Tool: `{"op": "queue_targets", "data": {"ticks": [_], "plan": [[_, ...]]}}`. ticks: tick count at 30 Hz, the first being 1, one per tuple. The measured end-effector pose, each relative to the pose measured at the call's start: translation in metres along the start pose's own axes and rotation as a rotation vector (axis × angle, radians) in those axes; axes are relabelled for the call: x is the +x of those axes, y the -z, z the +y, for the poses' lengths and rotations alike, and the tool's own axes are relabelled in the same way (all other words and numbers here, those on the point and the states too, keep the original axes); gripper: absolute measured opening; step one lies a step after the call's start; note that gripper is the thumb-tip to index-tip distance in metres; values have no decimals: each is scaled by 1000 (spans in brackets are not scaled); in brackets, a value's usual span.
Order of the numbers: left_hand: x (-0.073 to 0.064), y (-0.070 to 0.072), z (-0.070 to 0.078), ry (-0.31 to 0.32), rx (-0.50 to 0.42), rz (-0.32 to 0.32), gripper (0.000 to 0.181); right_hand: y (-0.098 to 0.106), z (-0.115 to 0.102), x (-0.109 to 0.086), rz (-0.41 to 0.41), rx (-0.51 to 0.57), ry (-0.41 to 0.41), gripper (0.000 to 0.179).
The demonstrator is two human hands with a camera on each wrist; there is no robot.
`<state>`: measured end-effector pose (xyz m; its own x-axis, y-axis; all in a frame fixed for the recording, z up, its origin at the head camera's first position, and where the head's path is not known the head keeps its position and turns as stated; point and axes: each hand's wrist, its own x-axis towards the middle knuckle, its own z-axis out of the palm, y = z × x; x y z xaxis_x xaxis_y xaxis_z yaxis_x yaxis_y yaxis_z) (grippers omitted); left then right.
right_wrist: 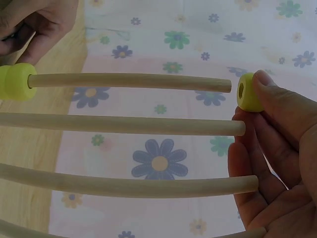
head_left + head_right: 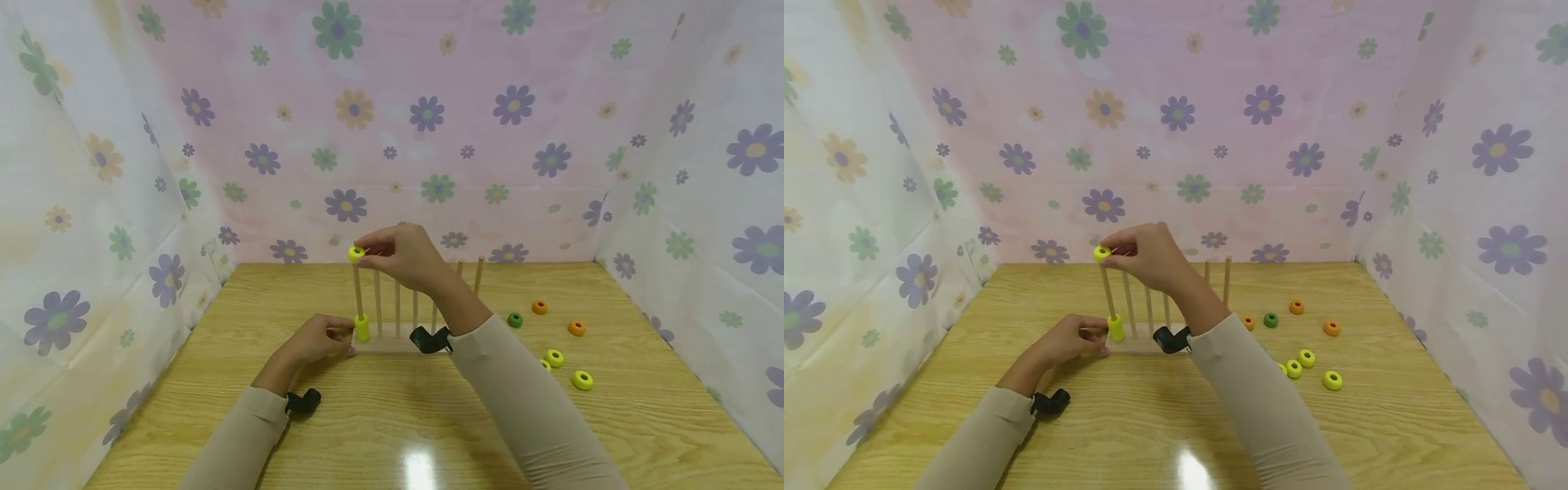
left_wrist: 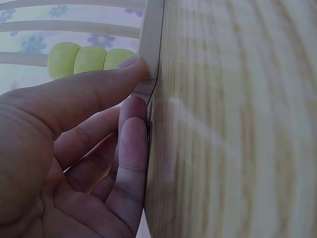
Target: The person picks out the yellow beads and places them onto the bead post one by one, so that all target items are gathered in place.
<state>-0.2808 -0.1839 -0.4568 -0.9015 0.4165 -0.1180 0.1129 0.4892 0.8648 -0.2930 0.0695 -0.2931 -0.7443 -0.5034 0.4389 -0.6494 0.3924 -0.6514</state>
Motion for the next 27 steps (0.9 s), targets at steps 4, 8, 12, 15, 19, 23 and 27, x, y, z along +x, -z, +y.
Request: {"op": "queue_targets", "data": {"ticks": [4,8,12,15,19,23,27], "plan": [[0,0,-1,12,-3,9,57,-3,1,1,-8,-12,7,31],[-1,-1,0,19,-13,13,56,-4,2,1,-10,-19,0,32],[-2,0,0,15,-9,15,57,-4,0,1,-8,-30,-3,32],[-2,0,0,18,-7,16,57,-5,0,1,-7,-40,-5,31],[-1,0,0,23,-8,15,56,-5,-1,0,-11,-59,-17,29],[0,0,0,19,-4,14,56,-5,0,-1,-14,-81,-26,29],[1,0,0,30,-25,4,56,-6,0,-1,-21,-83,-34,30]]}}
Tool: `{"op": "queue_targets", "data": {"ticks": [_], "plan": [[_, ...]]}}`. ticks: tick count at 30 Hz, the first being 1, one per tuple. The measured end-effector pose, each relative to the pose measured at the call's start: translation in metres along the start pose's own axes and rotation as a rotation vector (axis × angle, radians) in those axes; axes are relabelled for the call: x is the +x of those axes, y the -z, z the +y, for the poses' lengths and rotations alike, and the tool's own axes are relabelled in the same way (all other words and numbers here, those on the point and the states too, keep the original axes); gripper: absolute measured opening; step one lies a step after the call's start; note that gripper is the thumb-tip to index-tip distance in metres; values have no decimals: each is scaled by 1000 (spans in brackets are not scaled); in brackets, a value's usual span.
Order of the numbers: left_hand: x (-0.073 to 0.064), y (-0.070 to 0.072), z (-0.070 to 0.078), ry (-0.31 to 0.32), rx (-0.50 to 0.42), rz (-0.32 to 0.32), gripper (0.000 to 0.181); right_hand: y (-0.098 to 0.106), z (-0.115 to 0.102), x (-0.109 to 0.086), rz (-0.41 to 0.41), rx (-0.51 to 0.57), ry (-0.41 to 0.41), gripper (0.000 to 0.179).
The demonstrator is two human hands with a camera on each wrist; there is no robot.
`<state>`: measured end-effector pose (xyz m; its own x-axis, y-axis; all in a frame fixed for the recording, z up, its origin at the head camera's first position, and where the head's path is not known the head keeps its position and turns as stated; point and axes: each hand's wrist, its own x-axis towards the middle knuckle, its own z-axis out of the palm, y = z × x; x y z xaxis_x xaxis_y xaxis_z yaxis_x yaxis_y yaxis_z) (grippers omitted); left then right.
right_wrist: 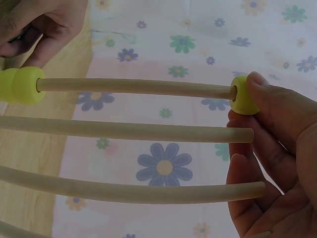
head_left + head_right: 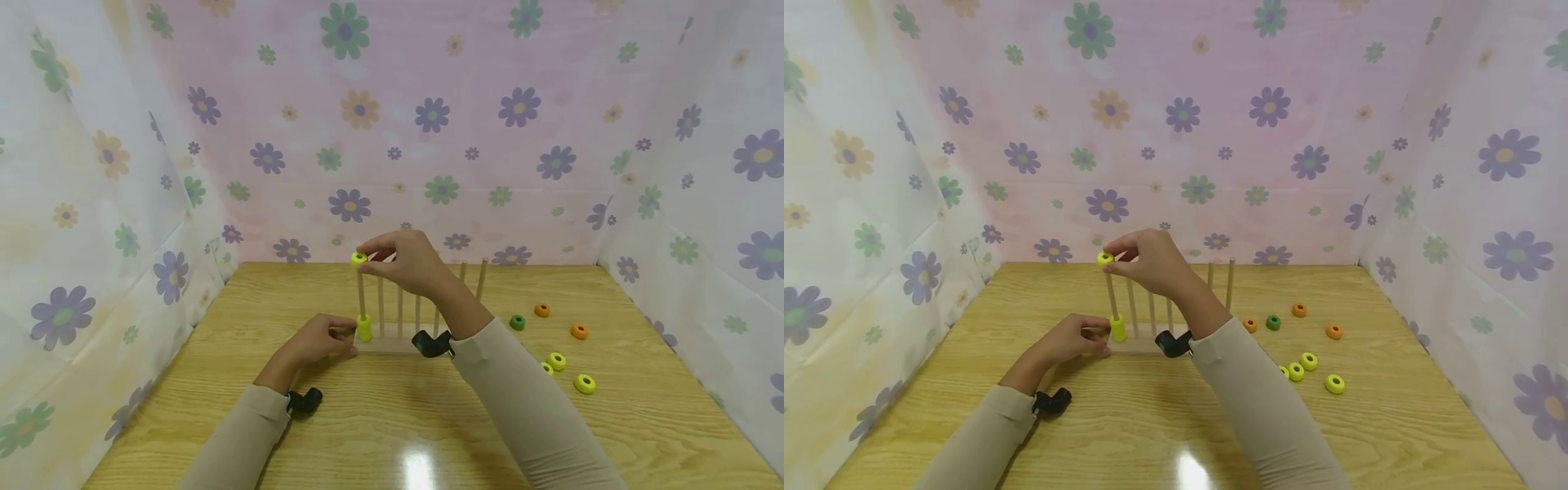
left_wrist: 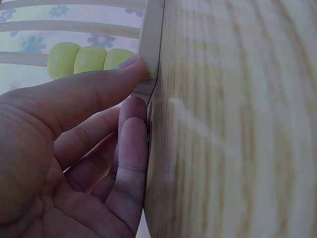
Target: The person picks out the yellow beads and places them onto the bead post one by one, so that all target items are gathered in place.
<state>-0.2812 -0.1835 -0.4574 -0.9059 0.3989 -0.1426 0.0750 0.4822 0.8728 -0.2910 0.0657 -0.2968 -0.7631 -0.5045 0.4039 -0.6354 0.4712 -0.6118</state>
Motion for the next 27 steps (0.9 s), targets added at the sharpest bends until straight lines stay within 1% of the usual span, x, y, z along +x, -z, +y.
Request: {"op": "queue_targets", "data": {"ticks": [10,20,27], "plan": [[2,-1,-2,2,-12,-5,57,-2,-1,-1,0,16,-18,29],[0,0,2,10,-22,-1,58,-4,-3,-1,10,21,-35,27],[-1,-1,2,21,-41,-13,56,-6,-1,-1,3,14,-49,26]]}}
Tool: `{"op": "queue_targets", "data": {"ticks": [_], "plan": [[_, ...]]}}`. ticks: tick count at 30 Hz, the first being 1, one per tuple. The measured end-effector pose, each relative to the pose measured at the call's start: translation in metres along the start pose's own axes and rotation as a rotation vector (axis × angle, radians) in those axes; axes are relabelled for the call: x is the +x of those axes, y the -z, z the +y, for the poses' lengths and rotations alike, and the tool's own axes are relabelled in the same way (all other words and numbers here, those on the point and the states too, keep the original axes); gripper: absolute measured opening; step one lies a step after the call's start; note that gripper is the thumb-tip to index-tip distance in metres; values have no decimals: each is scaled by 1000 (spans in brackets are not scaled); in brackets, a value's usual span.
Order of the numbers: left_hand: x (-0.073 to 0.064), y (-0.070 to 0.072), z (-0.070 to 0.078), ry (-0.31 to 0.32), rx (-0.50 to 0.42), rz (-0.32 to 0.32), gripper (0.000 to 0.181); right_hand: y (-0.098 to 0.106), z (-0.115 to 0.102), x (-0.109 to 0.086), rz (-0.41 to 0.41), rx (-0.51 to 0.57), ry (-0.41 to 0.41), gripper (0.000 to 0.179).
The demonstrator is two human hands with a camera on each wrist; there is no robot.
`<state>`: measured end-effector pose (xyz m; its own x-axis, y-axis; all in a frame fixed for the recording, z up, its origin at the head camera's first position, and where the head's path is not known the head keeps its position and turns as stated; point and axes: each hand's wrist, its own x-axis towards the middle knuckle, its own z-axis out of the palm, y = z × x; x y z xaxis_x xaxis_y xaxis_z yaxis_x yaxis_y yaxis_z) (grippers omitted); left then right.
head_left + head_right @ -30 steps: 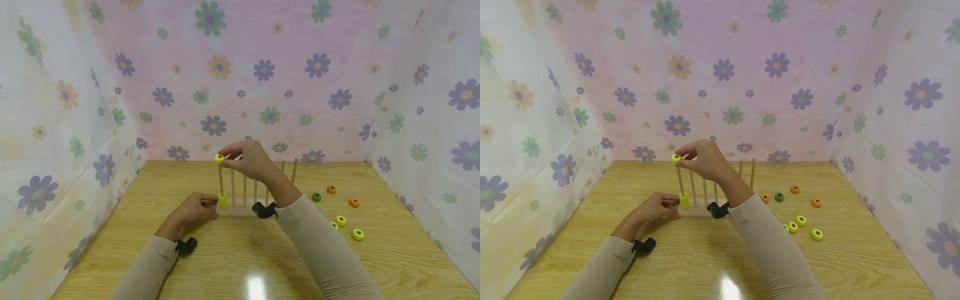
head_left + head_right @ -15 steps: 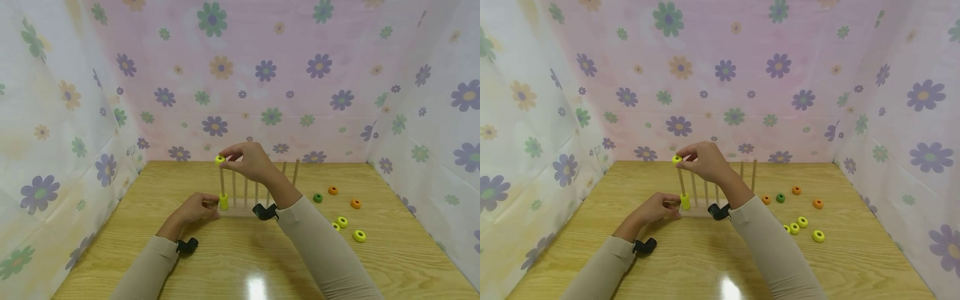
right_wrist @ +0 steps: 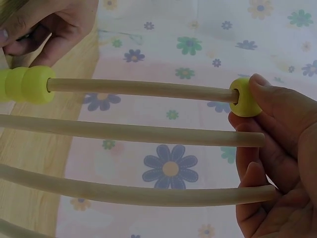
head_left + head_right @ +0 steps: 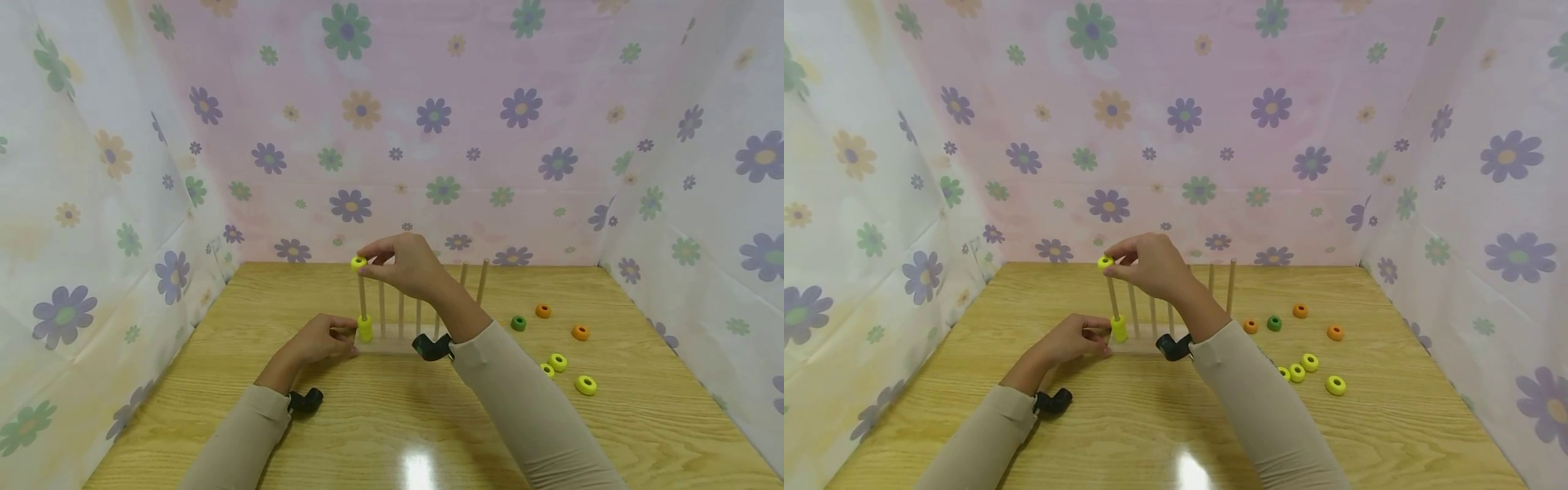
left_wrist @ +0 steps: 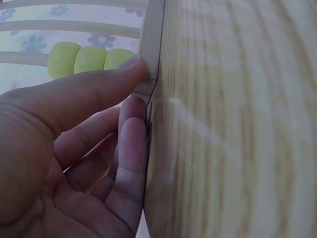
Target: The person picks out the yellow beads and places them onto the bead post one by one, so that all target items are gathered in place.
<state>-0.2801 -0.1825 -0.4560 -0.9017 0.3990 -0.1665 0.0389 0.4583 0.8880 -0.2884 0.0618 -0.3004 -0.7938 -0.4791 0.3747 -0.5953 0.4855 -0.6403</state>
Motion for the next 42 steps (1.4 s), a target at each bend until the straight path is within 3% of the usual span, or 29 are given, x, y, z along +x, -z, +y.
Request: {"op": "queue_targets", "data": {"ticks": [42], "plan": [[1,1,-1,-2,57,27,58,-5,6,0,17,-101,77,26]]}}
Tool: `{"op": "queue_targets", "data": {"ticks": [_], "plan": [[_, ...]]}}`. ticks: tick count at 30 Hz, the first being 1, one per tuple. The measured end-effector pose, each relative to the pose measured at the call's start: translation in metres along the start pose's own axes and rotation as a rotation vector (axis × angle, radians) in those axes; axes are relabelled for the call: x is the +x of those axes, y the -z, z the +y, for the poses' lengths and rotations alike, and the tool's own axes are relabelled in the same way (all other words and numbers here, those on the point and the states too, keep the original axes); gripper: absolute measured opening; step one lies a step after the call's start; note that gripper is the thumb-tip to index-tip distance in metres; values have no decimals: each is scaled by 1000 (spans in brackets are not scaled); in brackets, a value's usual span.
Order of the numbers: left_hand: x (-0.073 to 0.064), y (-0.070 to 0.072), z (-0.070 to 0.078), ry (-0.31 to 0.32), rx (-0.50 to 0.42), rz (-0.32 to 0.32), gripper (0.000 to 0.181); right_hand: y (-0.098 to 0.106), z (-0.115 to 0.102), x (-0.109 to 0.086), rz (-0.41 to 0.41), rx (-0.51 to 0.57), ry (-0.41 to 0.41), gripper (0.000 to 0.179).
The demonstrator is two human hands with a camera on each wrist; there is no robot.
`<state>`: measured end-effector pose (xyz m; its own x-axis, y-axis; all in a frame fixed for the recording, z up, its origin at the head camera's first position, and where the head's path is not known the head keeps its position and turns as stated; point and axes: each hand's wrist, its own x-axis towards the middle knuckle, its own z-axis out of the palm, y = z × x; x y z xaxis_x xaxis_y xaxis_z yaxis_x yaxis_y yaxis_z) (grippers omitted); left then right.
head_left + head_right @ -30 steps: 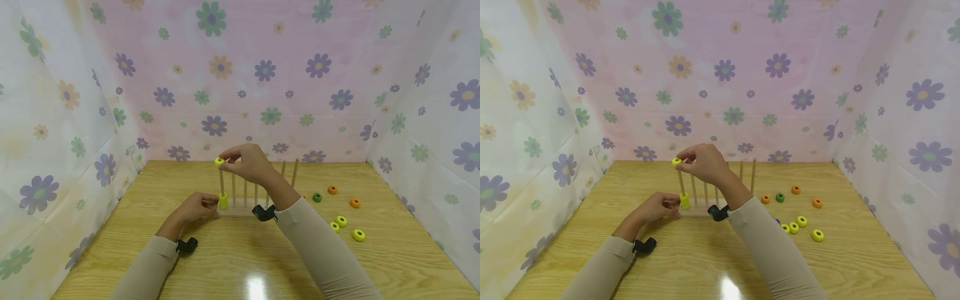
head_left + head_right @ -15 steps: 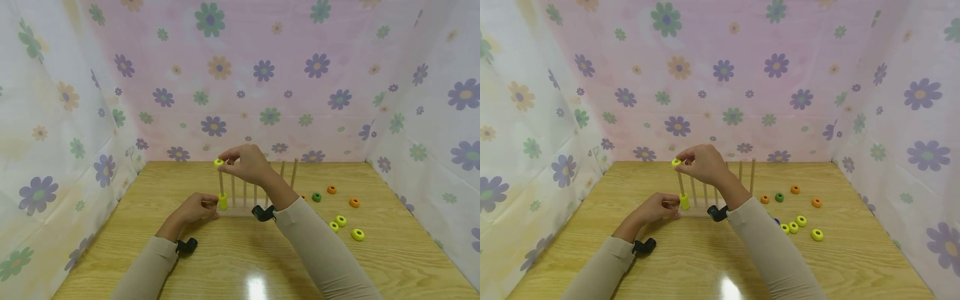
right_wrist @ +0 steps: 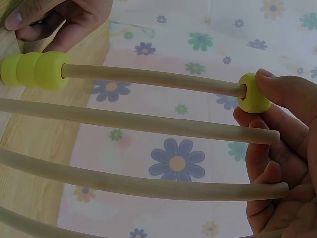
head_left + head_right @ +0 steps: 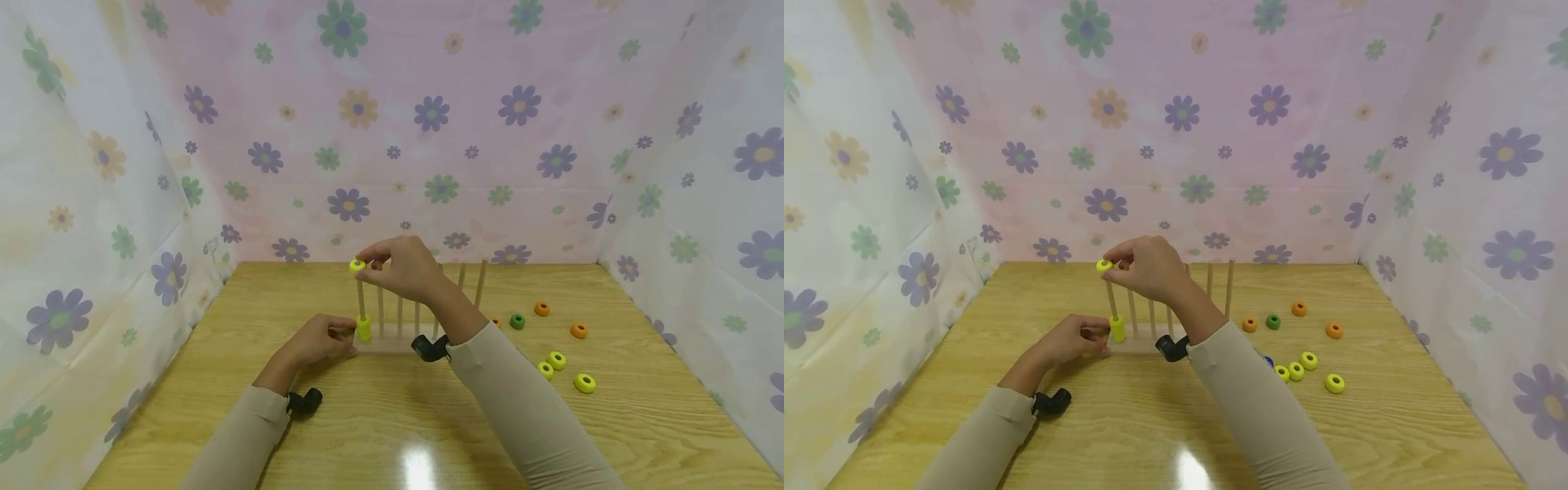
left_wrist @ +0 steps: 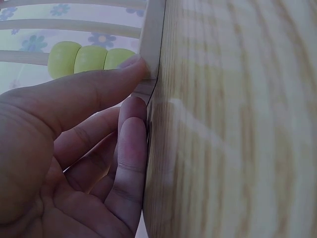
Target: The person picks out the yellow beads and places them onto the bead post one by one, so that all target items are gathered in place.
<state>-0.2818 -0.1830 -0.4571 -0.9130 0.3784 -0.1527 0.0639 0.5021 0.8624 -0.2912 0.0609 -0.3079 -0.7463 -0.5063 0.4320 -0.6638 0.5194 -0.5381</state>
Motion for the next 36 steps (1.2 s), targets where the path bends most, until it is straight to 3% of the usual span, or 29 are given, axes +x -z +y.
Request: {"op": "queue_targets", "data": {"ticks": [13,36], "plan": [[1,1,-1,-22,-1,-17,58,1,-5,-1,-5,-32,-25,25],[0,0,0,-31,-21,-26,59,2,-3,-3,-13,-66,8,29]]}}
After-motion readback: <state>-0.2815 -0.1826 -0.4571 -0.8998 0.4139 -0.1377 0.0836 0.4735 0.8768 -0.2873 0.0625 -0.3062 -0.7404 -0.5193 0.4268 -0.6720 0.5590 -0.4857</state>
